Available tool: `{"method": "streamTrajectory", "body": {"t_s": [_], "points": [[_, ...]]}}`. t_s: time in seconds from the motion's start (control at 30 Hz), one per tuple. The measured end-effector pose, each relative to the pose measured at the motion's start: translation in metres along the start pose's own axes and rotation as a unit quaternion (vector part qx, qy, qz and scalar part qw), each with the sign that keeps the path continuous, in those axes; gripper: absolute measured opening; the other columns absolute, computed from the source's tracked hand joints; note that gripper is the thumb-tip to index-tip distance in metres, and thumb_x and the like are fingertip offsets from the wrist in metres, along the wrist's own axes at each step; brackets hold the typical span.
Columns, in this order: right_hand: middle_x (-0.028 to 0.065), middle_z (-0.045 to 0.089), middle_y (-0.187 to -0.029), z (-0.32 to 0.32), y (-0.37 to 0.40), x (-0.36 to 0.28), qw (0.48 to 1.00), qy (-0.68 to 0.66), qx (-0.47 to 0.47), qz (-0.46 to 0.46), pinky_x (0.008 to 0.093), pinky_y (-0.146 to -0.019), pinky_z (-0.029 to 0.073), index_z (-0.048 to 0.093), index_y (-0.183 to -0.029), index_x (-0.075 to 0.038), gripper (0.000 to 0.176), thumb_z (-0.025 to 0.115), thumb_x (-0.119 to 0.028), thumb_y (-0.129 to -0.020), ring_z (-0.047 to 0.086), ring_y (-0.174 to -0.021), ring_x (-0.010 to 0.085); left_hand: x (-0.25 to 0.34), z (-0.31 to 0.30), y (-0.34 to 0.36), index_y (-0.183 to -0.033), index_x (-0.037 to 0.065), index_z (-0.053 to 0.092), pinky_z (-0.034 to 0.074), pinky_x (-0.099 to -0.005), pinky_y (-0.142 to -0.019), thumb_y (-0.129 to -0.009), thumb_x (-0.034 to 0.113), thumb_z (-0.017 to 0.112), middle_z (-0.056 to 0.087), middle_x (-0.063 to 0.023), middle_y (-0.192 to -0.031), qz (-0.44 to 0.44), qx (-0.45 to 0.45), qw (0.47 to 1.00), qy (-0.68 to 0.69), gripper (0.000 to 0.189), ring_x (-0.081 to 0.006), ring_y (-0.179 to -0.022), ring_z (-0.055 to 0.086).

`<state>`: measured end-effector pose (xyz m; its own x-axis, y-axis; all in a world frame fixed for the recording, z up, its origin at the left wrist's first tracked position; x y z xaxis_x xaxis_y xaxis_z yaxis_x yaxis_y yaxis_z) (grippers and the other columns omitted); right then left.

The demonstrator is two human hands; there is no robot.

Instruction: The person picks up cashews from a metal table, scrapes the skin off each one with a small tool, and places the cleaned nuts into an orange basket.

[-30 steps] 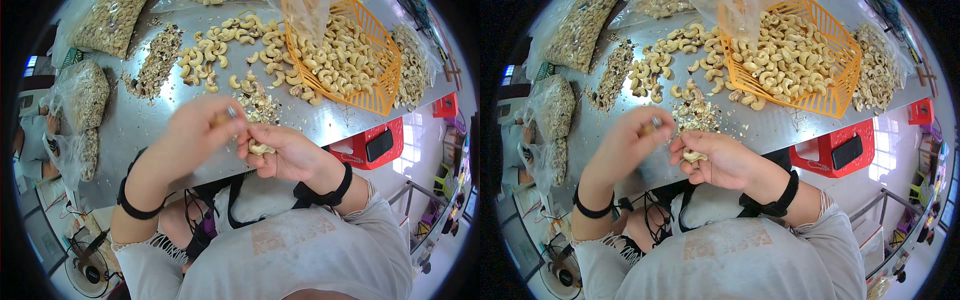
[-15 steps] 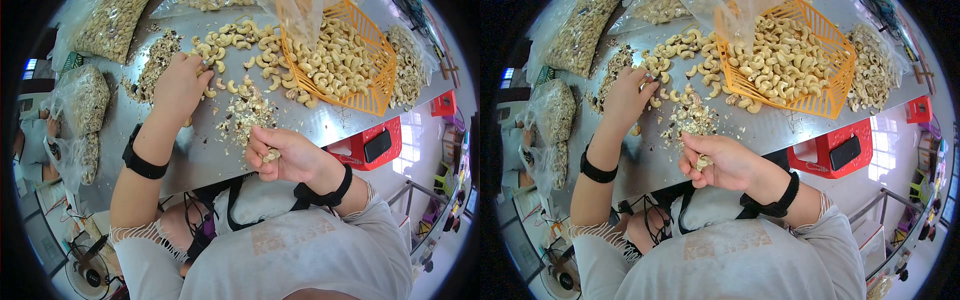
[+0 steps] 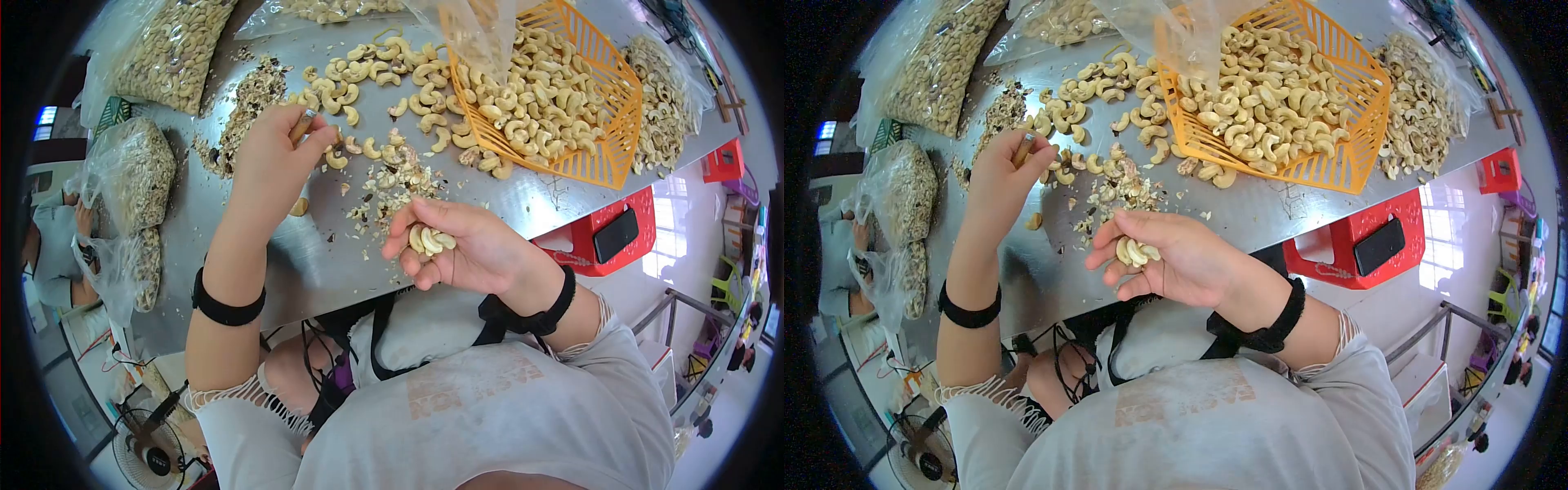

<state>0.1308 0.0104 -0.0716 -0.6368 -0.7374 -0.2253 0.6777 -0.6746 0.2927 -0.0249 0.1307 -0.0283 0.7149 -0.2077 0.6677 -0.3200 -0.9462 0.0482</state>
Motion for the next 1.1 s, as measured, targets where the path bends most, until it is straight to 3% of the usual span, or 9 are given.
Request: {"method": "streamTrajectory", "body": {"t_s": [0.3, 0.53, 0.6, 0.63, 0.7, 0.73, 0.8, 0.87, 1.1], "points": [[0.0122, 0.055, -0.088, 0.000, 0.003, 0.000, 1.000, 0.013, 0.005, 0.000, 0.0289, -0.060, 0.049, 0.049, -0.091, -0.003, 0.027, 0.037, -0.027, -0.088, 0.056, -0.071, 0.0156, 0.008, 0.020, 0.003, -0.084, 0.001, 0.056, 0.040, -0.0325, -0.066, -0.071, 0.021, 0.060, 0.050, -0.0110, -0.080, 0.103, -0.006, 0.987, -0.122, 0.024, -0.0242, -0.074, 0.051], [0.0114, 0.055, -0.089, 0.000, 0.003, -0.001, 1.000, 0.010, 0.019, -0.006, 0.0287, -0.060, 0.049, 0.049, -0.091, -0.004, 0.026, 0.038, -0.027, -0.088, 0.057, -0.072, 0.0155, 0.020, 0.010, 0.013, -0.082, 0.002, 0.057, 0.040, -0.0316, -0.061, -0.069, 0.020, 0.061, 0.049, -0.0096, -0.077, 0.065, -0.044, 0.993, -0.086, 0.023, -0.0244, -0.069, 0.051], [0.0111, 0.055, -0.089, 0.004, 0.004, 0.000, 1.000, -0.006, 0.026, -0.009, 0.0288, -0.061, 0.049, 0.049, -0.092, -0.004, 0.026, 0.038, -0.027, -0.088, 0.057, -0.072, 0.0156, 0.042, 0.007, 0.030, -0.077, 0.004, 0.055, 0.033, -0.0236, -0.055, -0.069, 0.015, 0.063, 0.044, -0.0033, -0.070, 0.011, -0.152, 0.988, 0.030, 0.016, -0.0119, -0.062, 0.041], [0.0105, 0.055, -0.088, 0.007, 0.004, 0.000, 0.999, -0.020, 0.044, -0.012, 0.0273, -0.058, 0.048, 0.049, -0.091, -0.004, 0.026, 0.038, -0.027, -0.088, 0.056, -0.071, 0.0149, 0.046, 0.007, 0.036, -0.077, 0.004, 0.055, 0.033, -0.0236, -0.055, -0.069, 0.015, 0.063, 0.044, -0.0033, -0.070, 0.010, -0.152, 0.988, 0.030, 0.016, -0.0119, -0.062, 0.041], [0.0098, 0.055, -0.088, 0.006, 0.003, 0.001, 0.997, -0.034, 0.061, -0.013, 0.0257, -0.056, 0.047, 0.049, -0.091, -0.004, 0.026, 0.038, -0.027, -0.088, 0.055, -0.069, 0.0142, 0.057, 0.008, 0.046, -0.078, 0.005, 0.057, 0.032, -0.0234, -0.054, -0.068, 0.015, 0.063, 0.043, -0.0014, -0.069, 0.104, -0.193, 0.970, 0.102, 0.016, -0.0106, -0.059, 0.038], [0.0086, 0.055, -0.085, 0.002, 0.001, 0.003, 0.998, -0.036, 0.041, 0.008, 0.0238, -0.052, 0.044, 0.049, -0.089, -0.005, 0.025, 0.038, -0.027, -0.088, 0.052, -0.065, 0.0127, 0.054, 0.008, 0.043, -0.078, 0.005, 0.057, 0.032, -0.0234, -0.054, -0.068, 0.015, 0.063, 0.043, -0.0014, -0.069, 0.103, -0.191, 0.971, 0.102, 0.016, -0.0106, -0.059, 0.038], [0.0074, 0.054, -0.082, 0.000, 0.001, 0.005, 0.999, -0.038, 0.021, 0.030, 0.0219, -0.048, 0.041, 0.049, -0.087, -0.005, 0.025, 0.038, -0.027, -0.088, 0.049, -0.061, 0.0112, 0.034, 0.000, 0.028, -0.083, 0.005, 0.057, 0.033, -0.0235, -0.055, -0.069, 0.017, 0.063, 0.046, -0.0030, -0.071, -0.033, -0.080, 0.995, 0.042, 0.019, -0.0117, -0.062, 0.042], [0.0055, 0.051, -0.074, 0.003, 0.002, 0.005, 0.999, -0.021, 0.009, 0.042, 0.0199, -0.044, 0.033, 0.048, -0.082, -0.005, 0.025, 0.039, -0.028, -0.088, 0.041, -0.055, 0.0091, 0.016, -0.002, 0.014, -0.086, 0.006, 0.056, 0.037, -0.0268, -0.058, -0.070, 0.019, 0.062, 0.048, -0.0056, -0.077, -0.006, -0.052, 0.998, -0.033, 0.021, -0.0158, -0.066, 0.047], [0.0049, 0.049, -0.070, 0.004, 0.007, 0.005, 0.998, -0.019, 0.046, 0.044, 0.0198, -0.043, 0.030, 0.048, -0.078, -0.006, 0.024, 0.041, -0.028, -0.087, 0.038, -0.053, 0.0088, 0.000, 0.012, 0.003, -0.094, 0.006, 0.055, 0.043, -0.0342, -0.065, -0.072, 0.022, 0.059, 0.051, -0.0094, -0.088, 0.067, 0.008, 0.979, -0.192, 0.026, -0.0269, -0.078, 0.054]]}}
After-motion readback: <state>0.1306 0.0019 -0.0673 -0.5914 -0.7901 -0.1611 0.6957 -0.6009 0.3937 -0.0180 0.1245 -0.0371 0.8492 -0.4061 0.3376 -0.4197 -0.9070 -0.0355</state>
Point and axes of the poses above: each hand's wrist, its own y-axis away from the middle knuckle, its own z-axis out of the palm, x = y × z, the point moved 3 cm from there along -y, towards the middle knuckle
